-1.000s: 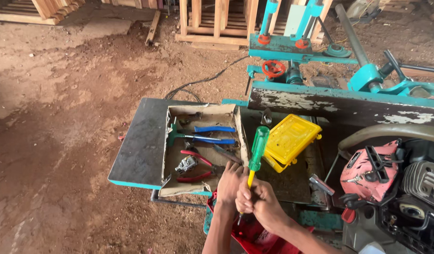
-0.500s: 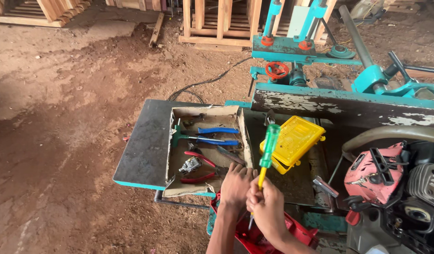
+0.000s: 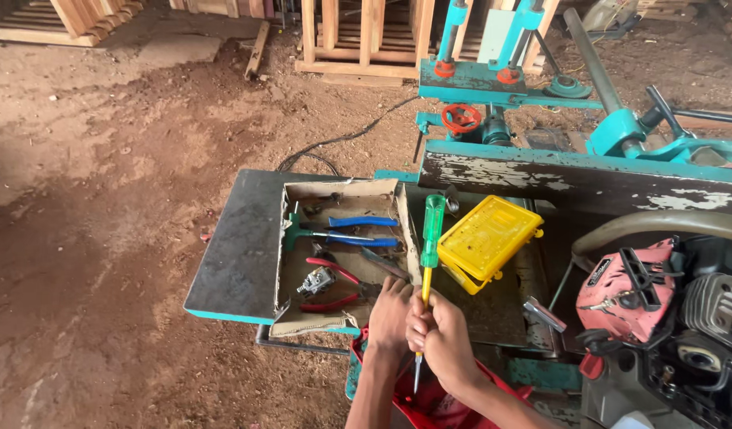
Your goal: The person uses a screwdriver to scrape and clean the interior of a red plastic housing component. They then switch to a small brush to sweep out debris from the same component. The task is performed on a workbench in a workshop environment.
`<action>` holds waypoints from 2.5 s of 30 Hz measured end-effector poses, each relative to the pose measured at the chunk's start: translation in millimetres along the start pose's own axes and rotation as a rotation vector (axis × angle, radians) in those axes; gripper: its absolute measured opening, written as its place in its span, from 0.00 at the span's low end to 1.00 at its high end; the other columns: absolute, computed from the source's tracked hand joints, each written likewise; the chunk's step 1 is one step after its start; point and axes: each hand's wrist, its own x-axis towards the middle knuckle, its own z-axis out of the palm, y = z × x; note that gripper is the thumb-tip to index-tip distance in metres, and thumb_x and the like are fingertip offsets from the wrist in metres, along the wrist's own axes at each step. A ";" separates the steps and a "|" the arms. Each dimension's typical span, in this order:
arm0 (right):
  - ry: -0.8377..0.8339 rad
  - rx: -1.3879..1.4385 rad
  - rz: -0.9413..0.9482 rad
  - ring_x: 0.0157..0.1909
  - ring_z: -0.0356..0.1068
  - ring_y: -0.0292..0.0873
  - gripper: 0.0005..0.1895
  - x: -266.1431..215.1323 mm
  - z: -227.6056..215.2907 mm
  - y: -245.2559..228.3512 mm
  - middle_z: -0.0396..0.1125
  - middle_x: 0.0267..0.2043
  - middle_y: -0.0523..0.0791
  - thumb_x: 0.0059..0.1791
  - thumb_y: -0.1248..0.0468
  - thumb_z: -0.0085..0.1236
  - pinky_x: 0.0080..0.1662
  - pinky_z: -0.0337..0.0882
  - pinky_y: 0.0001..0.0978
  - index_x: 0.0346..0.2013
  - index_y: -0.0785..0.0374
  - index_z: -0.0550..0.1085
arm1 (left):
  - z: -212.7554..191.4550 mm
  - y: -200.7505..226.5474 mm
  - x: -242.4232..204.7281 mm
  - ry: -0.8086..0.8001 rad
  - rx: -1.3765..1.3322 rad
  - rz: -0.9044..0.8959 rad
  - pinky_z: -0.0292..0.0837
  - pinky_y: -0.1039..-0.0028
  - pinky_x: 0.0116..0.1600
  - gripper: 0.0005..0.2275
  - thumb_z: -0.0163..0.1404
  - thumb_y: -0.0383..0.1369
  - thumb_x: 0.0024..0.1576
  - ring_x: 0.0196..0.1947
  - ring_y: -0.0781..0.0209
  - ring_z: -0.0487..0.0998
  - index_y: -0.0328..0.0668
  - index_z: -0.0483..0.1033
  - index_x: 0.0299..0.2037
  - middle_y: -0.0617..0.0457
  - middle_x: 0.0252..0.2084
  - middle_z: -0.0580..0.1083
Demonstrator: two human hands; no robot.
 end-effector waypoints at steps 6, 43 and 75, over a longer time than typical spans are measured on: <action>-0.110 -0.006 -0.029 0.22 0.53 0.34 0.18 -4.3 4.7 2.5 0.51 0.22 0.39 0.38 0.86 0.27 0.26 0.55 0.28 0.29 0.62 0.59 | 24.8 -14.0 0.1 0.097 -0.073 0.029 0.63 0.60 0.59 0.08 0.51 0.35 0.51 0.47 0.50 0.74 0.41 0.73 0.36 0.48 0.36 0.76; -0.189 0.042 -0.081 0.23 0.54 0.35 0.21 -32.9 -2.5 -30.9 0.55 0.22 0.43 0.33 0.87 0.25 0.27 0.56 0.27 0.30 0.65 0.61 | -49.0 36.2 31.2 -0.143 0.162 -0.250 0.77 0.63 0.27 0.19 0.42 0.40 0.67 0.30 0.47 0.79 0.35 0.74 0.28 0.43 0.24 0.77; 0.351 0.563 0.214 0.23 0.48 0.34 0.13 6.8 -47.4 -6.6 0.51 0.22 0.38 0.51 0.77 0.33 0.29 0.54 0.28 0.27 0.57 0.61 | -54.1 33.7 26.7 -0.140 -0.028 -0.464 0.77 0.59 0.28 0.22 0.41 0.40 0.67 0.20 0.46 0.81 0.41 0.79 0.22 0.42 0.21 0.77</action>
